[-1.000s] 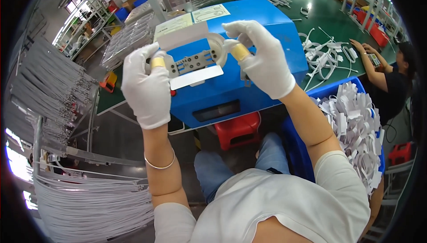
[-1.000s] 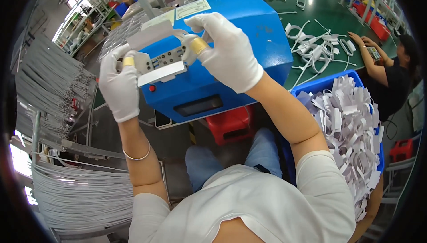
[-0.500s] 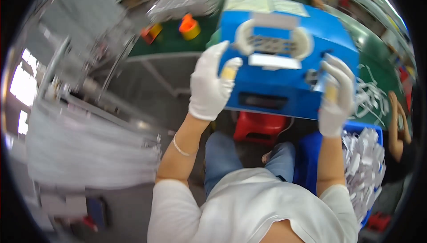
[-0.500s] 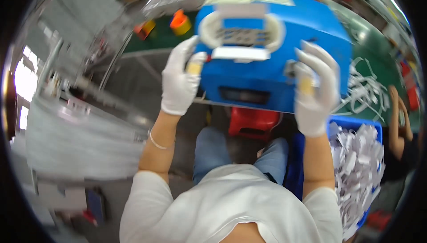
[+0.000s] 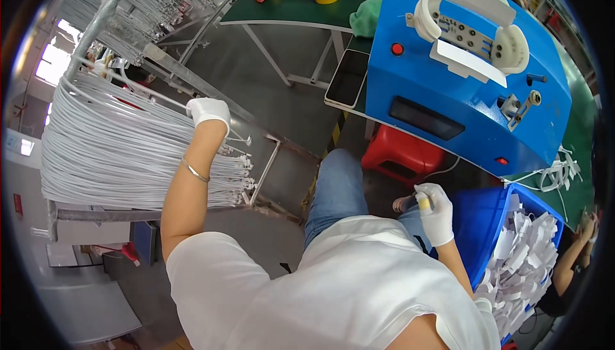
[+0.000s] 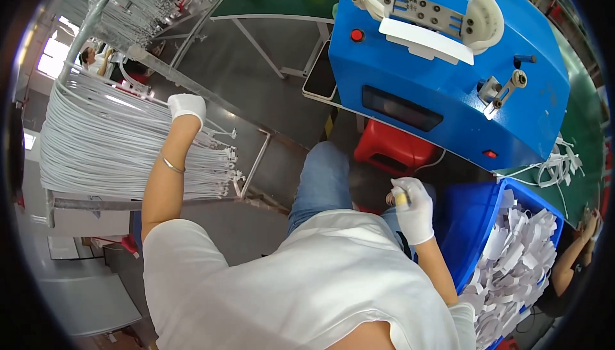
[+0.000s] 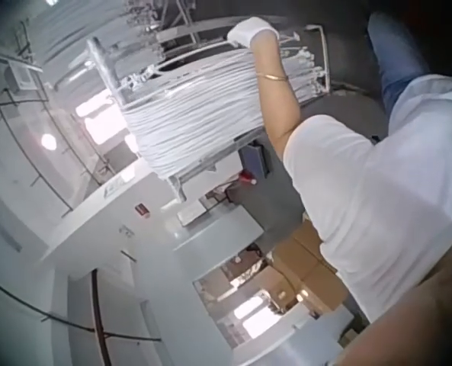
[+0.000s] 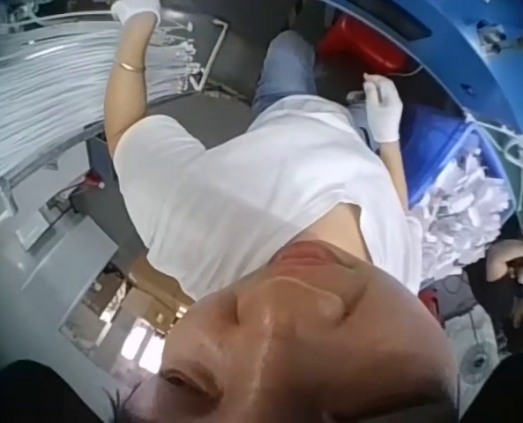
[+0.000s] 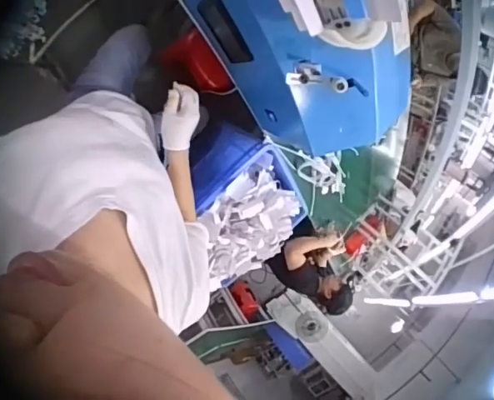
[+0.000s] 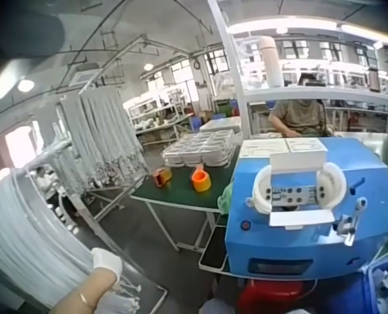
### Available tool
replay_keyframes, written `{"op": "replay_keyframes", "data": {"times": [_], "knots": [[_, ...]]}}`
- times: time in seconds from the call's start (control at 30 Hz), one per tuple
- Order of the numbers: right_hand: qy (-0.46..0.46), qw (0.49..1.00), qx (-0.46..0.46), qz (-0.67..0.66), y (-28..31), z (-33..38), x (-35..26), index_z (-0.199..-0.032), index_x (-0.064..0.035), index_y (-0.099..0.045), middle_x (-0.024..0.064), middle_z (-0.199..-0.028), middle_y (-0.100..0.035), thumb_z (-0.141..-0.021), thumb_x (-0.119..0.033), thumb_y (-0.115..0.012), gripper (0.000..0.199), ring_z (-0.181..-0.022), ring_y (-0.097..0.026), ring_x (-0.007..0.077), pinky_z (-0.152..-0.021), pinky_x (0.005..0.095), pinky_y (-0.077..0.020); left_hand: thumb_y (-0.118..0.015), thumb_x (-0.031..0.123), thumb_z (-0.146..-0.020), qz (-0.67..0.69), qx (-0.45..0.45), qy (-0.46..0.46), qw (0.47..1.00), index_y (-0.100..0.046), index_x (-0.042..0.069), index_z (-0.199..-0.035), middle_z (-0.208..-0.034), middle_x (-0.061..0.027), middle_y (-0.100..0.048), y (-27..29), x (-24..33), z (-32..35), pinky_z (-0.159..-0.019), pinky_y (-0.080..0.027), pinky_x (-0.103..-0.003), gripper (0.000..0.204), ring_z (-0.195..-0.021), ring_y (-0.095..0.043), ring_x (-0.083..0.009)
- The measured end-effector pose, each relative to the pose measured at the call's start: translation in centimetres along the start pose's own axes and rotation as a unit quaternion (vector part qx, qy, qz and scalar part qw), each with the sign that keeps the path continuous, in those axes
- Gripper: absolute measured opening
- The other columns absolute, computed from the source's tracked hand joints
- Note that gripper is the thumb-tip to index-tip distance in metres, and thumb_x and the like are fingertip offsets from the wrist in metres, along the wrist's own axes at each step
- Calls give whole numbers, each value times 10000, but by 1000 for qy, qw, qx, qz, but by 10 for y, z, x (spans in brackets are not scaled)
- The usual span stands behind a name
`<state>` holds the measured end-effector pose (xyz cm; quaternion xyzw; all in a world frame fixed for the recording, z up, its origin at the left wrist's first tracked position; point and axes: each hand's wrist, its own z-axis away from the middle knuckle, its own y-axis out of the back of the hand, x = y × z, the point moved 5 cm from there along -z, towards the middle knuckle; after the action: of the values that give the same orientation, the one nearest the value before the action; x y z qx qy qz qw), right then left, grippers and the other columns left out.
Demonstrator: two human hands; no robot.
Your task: Process and test white electrical cables using a machine in a factory setting.
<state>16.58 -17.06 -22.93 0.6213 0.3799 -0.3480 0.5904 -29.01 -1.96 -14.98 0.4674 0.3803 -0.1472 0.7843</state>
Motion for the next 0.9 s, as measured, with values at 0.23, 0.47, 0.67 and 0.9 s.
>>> {"op": "replay_keyframes", "data": {"times": [0.23,0.47,0.67,0.9], "knots": [[65,998,-23,3,-18,-4,-4,-904,-4,-651,165,-898,-631,-826,-34,-608,94,-809,-634,313,-714,337,-509,-622,296,-825,416,36,-362,833,-698,103,-919,-867,-151,-664,57,58,69,-748,-498,-400,227,-816,-633,-326],[67,995,-76,-10,-26,6,-5,-902,-7,-670,154,-913,-651,-845,-69,-604,107,-809,-641,300,-711,343,-518,-654,152,-855,627,-248,-462,576,-701,31,-1001,-868,-29,-676,61,115,119,-630,-449,-210,196,-707,-530,-63],[224,973,39,-26,-3,-12,-50,-1079,29,-631,194,-995,-653,-865,-131,-604,269,-866,-633,336,-774,373,-507,-591,231,-901,579,-284,-608,462,-695,37,-996,-670,10,-542,75,212,172,-529,-369,-202,240,-575,-455,-52],[303,952,43,10,16,-46,-103,-807,-40,-642,114,-791,-632,-796,-96,-595,74,-746,-620,290,-660,356,-502,-609,242,-909,631,-265,-667,294,-626,46,-1090,-883,-56,-630,97,242,188,-751,-467,-261,268,-838,-576,-121]]}}
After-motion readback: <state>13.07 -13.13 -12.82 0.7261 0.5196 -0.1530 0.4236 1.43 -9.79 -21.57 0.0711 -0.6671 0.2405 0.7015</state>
